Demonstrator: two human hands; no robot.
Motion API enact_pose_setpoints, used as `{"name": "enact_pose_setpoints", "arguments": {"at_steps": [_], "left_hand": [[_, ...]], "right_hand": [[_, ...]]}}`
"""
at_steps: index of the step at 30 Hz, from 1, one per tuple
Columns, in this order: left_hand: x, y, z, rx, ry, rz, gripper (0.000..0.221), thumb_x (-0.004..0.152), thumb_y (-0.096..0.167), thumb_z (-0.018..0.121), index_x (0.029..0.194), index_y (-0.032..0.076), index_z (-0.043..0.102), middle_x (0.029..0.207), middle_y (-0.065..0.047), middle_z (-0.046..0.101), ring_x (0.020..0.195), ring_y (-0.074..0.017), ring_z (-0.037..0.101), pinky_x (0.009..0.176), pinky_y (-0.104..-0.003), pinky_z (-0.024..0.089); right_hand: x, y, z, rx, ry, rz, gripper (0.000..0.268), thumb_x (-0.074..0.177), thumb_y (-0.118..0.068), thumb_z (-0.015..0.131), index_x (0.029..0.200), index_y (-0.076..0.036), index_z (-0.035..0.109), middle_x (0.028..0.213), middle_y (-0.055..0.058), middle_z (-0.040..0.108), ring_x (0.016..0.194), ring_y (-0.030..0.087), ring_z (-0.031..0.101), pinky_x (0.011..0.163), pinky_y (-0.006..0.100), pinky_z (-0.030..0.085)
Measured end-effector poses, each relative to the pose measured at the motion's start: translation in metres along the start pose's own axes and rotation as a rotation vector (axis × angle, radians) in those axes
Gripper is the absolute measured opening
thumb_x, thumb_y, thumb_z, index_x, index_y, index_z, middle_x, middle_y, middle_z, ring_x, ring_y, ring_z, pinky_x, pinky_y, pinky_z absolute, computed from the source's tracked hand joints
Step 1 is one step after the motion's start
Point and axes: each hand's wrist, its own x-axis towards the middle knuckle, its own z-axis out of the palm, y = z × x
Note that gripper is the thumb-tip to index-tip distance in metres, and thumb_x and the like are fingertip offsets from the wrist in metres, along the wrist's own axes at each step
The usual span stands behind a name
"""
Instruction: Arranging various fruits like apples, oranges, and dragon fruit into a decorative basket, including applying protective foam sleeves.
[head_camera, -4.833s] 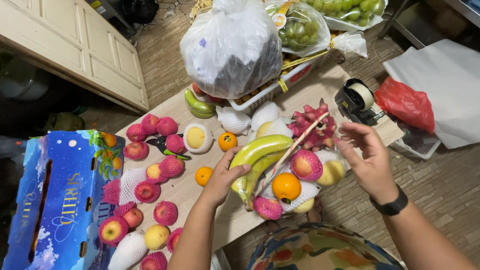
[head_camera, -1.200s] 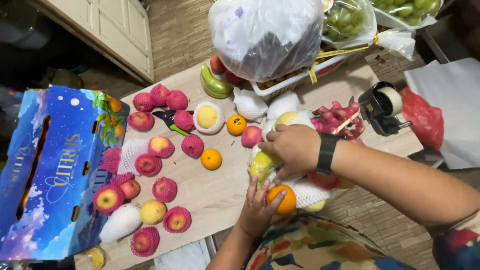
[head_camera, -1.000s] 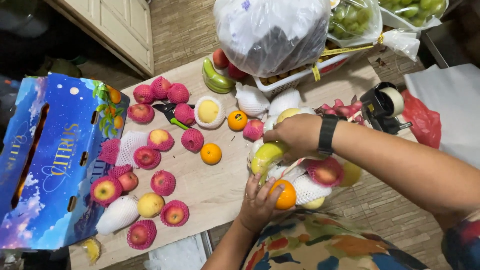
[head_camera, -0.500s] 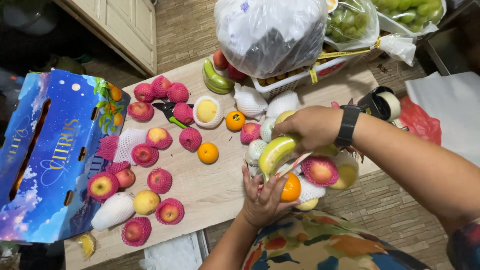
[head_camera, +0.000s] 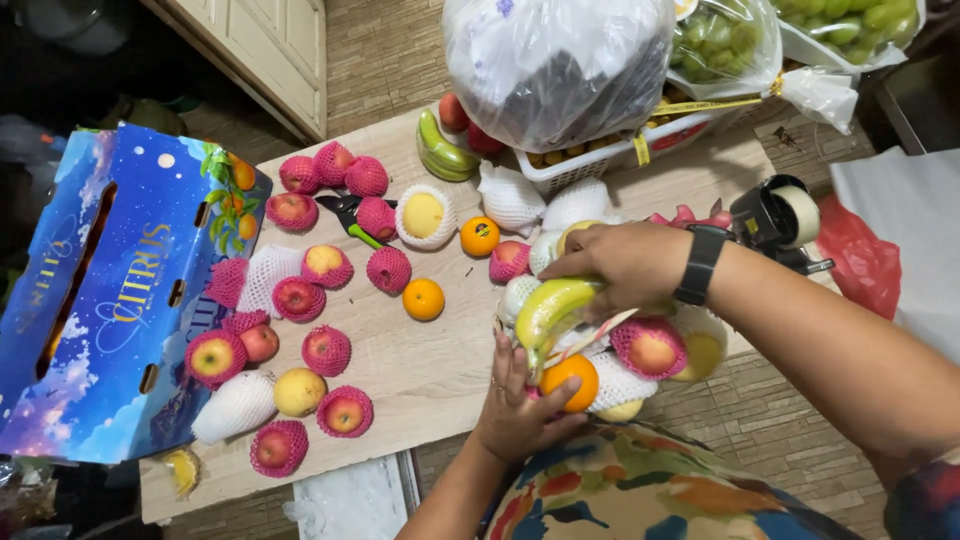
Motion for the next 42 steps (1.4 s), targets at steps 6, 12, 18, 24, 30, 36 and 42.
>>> {"name": "enact_pose_setpoints", "arguments": {"at_steps": [6,12,18,24,30,36,42], "left_hand": [[-0.008,0.007,0.014,0.033,0.04,-0.026,0.078,0.106,0.054,0.065,0.163,0.03,0.019,0.162,-0.031,0.013,0.146,-0.0679,0.03,0.116,-0.081,0.04],[0.003,0.003,0.015,-0.074,0.07,-0.049,0.095,0.102,0.064,0.067,0.168,0.028,0.008,0.169,-0.024,0.001,0.159,-0.0534,0.013,0.131,-0.074,0.02],[-0.002,0.001,0.01,-0.377,0.101,-0.086,0.105,0.101,0.057,0.075,0.17,0.032,0.001,0.171,-0.02,0.0,0.161,-0.0499,0.005,0.134,-0.072,0.016],[0.001,-0.025,-0.011,-0.577,0.202,-0.064,0.071,0.115,0.055,0.045,0.17,0.025,0.01,0.172,-0.017,0.01,0.162,-0.038,0.012,0.136,-0.06,0.011],[0.015,-0.067,-0.022,-0.294,0.309,-0.426,0.051,0.101,0.027,0.048,0.145,0.002,0.046,0.16,-0.024,0.034,0.154,-0.0395,0.032,0.126,-0.056,0.036],[0.048,-0.14,0.011,0.008,-0.147,-0.521,0.054,0.086,-0.001,0.063,0.139,0.005,0.059,0.141,-0.021,0.056,0.12,-0.0493,0.057,0.103,-0.058,0.049],[0.116,-0.181,-0.001,0.202,-0.98,-0.582,0.101,0.079,-0.006,0.069,0.162,0.026,0.021,0.167,-0.024,0.009,0.151,-0.0461,0.019,0.112,-0.057,0.032]], "right_hand": [[-0.01,-0.01,-0.007,-0.005,-0.018,0.028,0.076,0.086,-0.046,0.075,0.155,-0.041,0.044,0.122,0.0,0.058,0.11,0.023,0.062,0.096,0.04,0.049],[-0.015,0.003,0.011,0.076,0.191,-0.106,0.068,0.081,-0.04,0.081,0.145,-0.03,0.059,0.112,0.005,0.069,0.103,0.025,0.066,0.093,0.038,0.049],[-0.025,-0.012,0.015,-0.011,0.235,-0.039,0.072,0.085,-0.053,0.074,0.151,-0.036,0.052,0.125,0.006,0.064,0.109,0.026,0.062,0.096,0.042,0.049],[-0.03,-0.029,0.015,-0.011,0.119,0.21,0.064,0.084,-0.067,0.062,0.145,-0.047,0.056,0.135,-0.016,0.067,0.108,0.014,0.064,0.084,0.039,0.051],[-0.056,-0.043,0.045,-0.285,0.007,0.426,0.159,0.032,-0.129,0.073,0.162,-0.056,0.018,0.154,-0.009,0.042,0.128,0.021,0.05,0.096,0.044,0.04],[-0.058,-0.072,0.077,-0.806,0.34,0.461,0.169,0.02,-0.128,0.05,0.164,-0.048,0.012,0.164,-0.013,0.031,0.139,0.014,0.042,0.109,0.05,0.034],[-0.058,-0.075,0.072,-0.739,0.393,0.427,0.169,0.022,-0.127,0.055,0.165,-0.048,0.015,0.162,-0.013,0.033,0.137,0.014,0.043,0.11,0.051,0.032]]}}
